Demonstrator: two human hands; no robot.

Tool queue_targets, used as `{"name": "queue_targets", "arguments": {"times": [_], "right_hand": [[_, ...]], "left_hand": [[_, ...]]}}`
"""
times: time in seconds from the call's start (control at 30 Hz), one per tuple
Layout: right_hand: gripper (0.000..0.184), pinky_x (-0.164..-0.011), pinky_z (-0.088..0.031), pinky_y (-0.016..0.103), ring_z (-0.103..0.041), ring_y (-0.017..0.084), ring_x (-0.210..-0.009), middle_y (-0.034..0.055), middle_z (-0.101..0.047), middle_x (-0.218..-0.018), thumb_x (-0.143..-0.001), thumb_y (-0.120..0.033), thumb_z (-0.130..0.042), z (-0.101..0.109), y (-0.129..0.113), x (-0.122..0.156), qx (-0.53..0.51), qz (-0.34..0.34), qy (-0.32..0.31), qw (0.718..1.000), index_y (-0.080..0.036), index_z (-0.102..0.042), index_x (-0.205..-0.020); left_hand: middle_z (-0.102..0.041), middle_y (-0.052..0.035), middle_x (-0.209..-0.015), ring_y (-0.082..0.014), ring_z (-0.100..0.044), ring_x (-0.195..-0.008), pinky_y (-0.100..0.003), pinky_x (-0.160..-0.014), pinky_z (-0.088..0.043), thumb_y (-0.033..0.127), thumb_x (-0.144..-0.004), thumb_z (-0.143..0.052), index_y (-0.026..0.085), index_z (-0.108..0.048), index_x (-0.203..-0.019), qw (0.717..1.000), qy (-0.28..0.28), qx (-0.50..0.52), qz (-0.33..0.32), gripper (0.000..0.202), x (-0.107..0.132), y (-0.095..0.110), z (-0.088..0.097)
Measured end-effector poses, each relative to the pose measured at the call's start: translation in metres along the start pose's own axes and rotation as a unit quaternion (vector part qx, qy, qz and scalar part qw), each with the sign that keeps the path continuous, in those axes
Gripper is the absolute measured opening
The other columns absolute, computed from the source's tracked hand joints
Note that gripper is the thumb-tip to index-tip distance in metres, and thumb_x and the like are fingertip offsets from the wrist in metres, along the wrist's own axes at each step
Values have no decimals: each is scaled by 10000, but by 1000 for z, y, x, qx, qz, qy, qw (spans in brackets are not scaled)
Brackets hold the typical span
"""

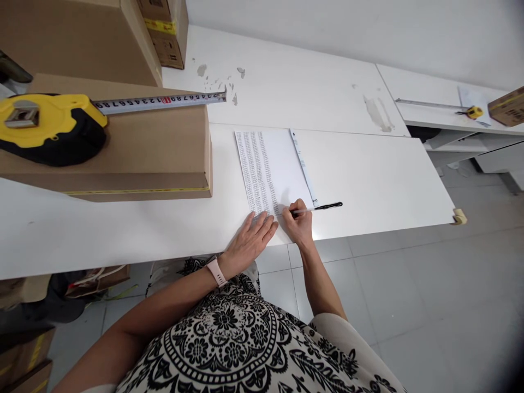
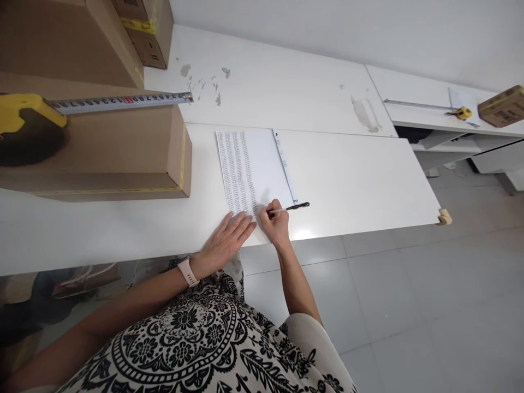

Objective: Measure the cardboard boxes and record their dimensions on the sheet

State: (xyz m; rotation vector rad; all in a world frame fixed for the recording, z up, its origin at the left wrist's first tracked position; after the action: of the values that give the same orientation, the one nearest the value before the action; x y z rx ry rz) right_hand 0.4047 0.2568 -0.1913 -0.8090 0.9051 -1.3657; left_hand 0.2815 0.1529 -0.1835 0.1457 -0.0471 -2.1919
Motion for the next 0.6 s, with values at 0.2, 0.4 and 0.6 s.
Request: {"name": "queue_targets", "arguments": {"times": [0.2,0.4,0.6], "right_hand": [[247,-559,-335,268,-372,109,-549,-87,-399,-566,-806,-261,-620,1,-4,1,-6,2,5,1000,-249,-401,-693],[247,-556,-330,267,-372,109,-549,-87,-403,-560,-796,-260,-620,1,-2,1,-6,-1,3,1000,-249,-397,-690],[273,-557,-334,267,-376,111,-554,-80,-415,-580,-808,-299,-655,5,-2,0,-21,-8,24,999,-247,-411,-697]], "left_hand": [[-414,-163,-1647,-328,-285,-1566,-542,-1299,-208,100,-991,-417,111,-318,-1617,1000,-3,-7,2,633,0,0,1],[-420,-177,-1639,-340,-297,-1559,-549,-1293,-225,101,-995,-414,88,-345,-1603,1000,1,-4,-1,611,0,0,2],[-421,-179,-1640,-345,-308,-1555,-557,-1291,-234,93,-990,-413,84,-352,-1600,1000,-3,-4,-2,613,0,0,2]]}}
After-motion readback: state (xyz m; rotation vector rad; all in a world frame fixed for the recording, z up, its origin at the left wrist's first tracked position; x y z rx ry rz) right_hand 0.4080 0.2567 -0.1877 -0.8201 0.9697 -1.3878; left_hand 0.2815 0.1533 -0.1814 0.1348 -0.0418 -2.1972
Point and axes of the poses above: each hand's wrist, its own x-axis away from the middle knuckle, its own z-axis out of the back of the hand, y = z × x, the point moved 10 cm from there along -x, towards the middle knuckle
